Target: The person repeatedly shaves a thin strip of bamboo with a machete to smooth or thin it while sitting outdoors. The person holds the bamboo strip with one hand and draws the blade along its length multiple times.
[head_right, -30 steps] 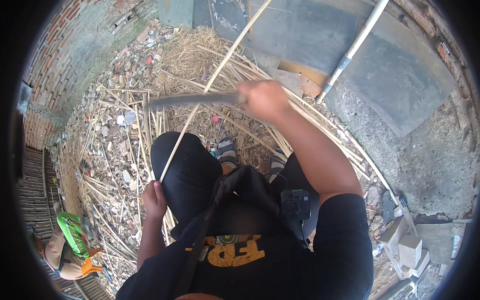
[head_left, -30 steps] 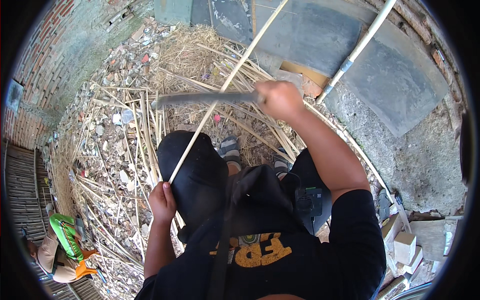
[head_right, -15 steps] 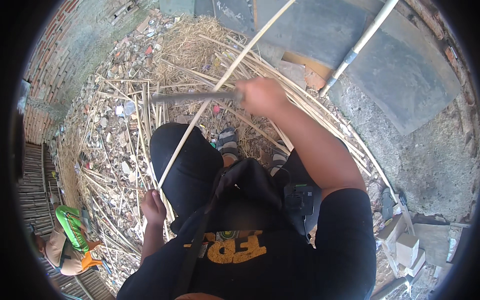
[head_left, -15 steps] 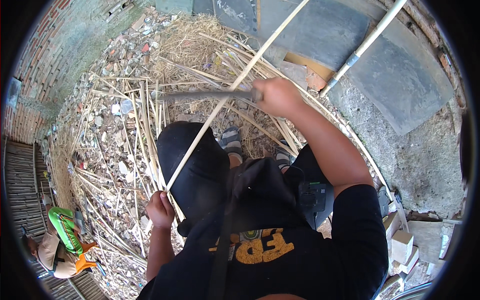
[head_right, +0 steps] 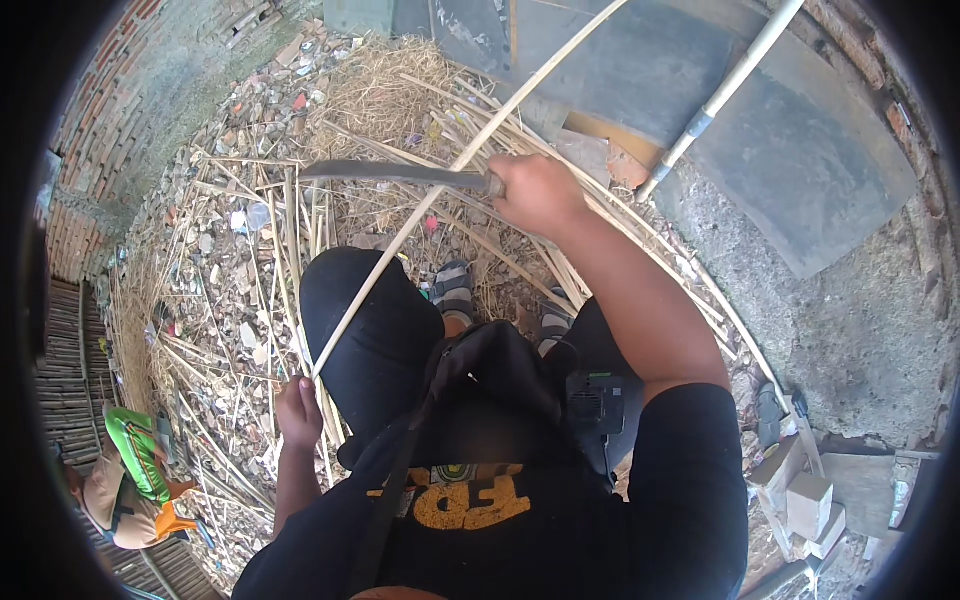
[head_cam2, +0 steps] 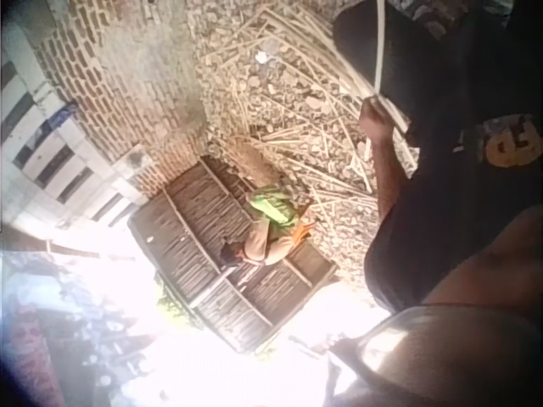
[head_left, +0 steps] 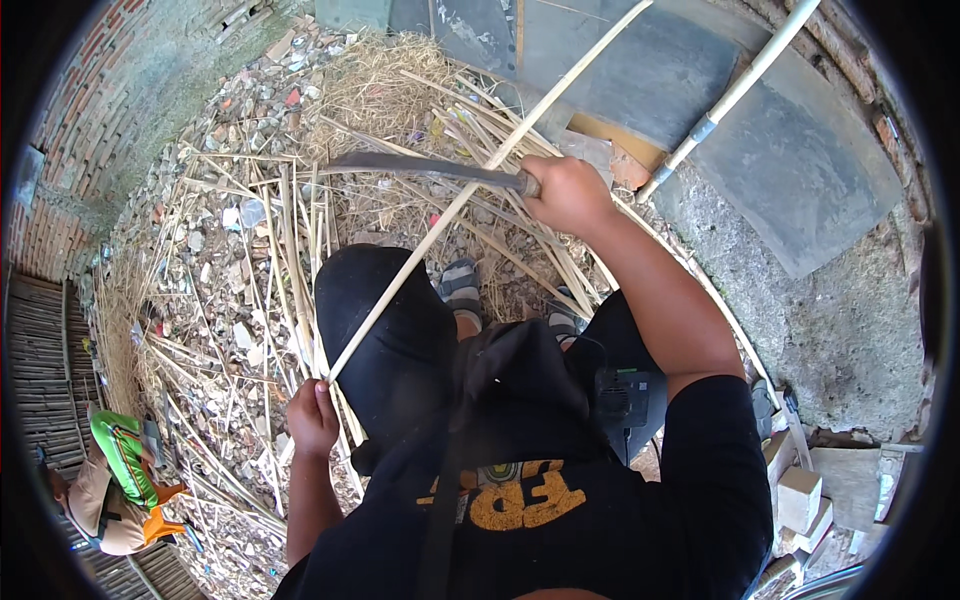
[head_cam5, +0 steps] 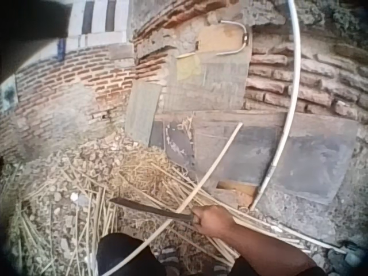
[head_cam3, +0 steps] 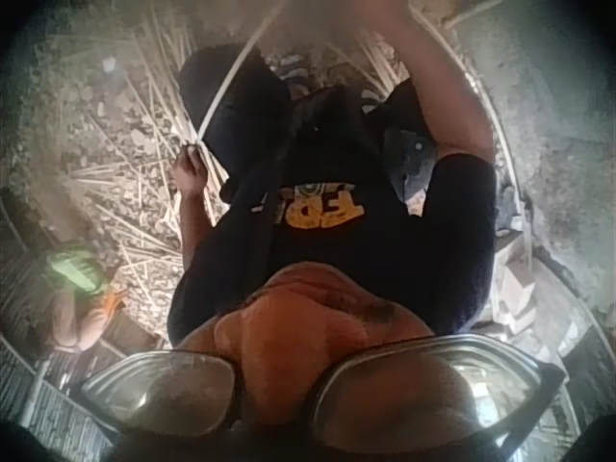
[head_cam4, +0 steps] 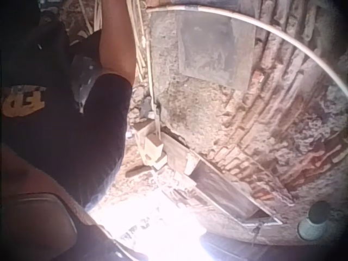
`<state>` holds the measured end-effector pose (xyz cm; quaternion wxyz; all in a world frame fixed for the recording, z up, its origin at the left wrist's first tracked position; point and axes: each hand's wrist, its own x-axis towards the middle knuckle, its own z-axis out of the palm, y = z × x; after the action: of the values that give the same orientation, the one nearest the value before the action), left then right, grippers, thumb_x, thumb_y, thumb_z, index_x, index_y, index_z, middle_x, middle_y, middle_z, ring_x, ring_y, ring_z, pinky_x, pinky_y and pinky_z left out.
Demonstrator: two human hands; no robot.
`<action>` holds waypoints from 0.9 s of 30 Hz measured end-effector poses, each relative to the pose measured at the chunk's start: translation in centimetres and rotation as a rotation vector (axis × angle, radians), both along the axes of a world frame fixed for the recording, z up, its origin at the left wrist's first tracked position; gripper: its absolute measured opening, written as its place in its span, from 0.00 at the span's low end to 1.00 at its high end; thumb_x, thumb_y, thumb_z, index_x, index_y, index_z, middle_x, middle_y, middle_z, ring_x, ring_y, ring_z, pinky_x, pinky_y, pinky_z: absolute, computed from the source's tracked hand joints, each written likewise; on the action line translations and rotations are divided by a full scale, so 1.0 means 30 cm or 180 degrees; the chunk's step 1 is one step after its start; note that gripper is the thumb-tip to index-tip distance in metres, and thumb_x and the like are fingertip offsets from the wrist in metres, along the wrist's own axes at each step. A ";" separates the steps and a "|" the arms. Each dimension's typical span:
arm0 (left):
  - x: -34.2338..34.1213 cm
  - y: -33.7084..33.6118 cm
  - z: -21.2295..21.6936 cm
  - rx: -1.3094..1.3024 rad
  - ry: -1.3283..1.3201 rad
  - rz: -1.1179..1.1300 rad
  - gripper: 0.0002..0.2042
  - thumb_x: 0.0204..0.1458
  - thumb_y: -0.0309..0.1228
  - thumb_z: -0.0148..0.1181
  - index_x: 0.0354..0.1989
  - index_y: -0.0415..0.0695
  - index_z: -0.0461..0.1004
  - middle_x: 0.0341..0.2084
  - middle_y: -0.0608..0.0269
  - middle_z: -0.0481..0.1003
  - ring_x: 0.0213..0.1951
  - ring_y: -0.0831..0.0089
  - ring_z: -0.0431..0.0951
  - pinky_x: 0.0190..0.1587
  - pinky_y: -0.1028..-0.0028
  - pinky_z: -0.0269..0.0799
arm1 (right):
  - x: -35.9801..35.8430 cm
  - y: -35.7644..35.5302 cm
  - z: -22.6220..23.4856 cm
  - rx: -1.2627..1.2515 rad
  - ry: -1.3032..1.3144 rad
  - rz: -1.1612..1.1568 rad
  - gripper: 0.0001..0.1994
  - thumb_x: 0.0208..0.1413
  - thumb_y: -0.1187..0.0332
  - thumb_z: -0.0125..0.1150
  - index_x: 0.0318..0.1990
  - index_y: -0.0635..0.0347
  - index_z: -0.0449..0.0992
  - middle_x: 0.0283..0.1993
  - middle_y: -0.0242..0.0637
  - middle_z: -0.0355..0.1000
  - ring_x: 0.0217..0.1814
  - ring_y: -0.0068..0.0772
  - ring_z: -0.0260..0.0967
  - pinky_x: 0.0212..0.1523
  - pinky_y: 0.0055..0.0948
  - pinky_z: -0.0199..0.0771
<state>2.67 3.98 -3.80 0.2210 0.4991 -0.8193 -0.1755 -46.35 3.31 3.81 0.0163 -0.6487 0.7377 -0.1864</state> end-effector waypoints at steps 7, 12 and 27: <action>0.009 -0.039 -0.014 0.0343 -0.0015 0.0023 0.19 0.69 0.36 0.42 0.27 0.39 0.70 0.19 0.47 0.72 0.23 0.43 0.74 0.27 0.56 0.65 | -0.020 -0.007 -0.026 0.0023 -0.0490 0.0134 0.12 0.47 0.66 0.65 0.40 0.54 0.76 0.32 0.45 0.79 0.38 0.51 0.79 0.40 0.49 0.79; -0.001 -0.020 0.014 0.0062 0.0008 0.0053 0.19 0.69 0.36 0.41 0.27 0.40 0.70 0.17 0.50 0.71 0.22 0.46 0.74 0.27 0.56 0.67 | -0.043 0.005 -0.017 -0.0194 -0.0175 0.0013 0.12 0.44 0.67 0.67 0.38 0.56 0.76 0.31 0.47 0.77 0.38 0.54 0.77 0.39 0.50 0.76; -0.007 -0.014 0.034 -0.0003 -0.0137 -0.0133 0.16 0.68 0.36 0.45 0.29 0.39 0.69 0.20 0.46 0.70 0.24 0.42 0.72 0.27 0.53 0.64 | 0.027 0.028 0.033 -0.0104 0.0399 0.0588 0.13 0.42 0.67 0.67 0.37 0.53 0.75 0.34 0.38 0.78 0.39 0.47 0.79 0.38 0.46 0.78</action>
<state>2.46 3.57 -2.77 0.1997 0.4854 -0.8342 -0.1690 -45.55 4.15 4.81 -0.0233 -0.7245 0.6712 -0.1552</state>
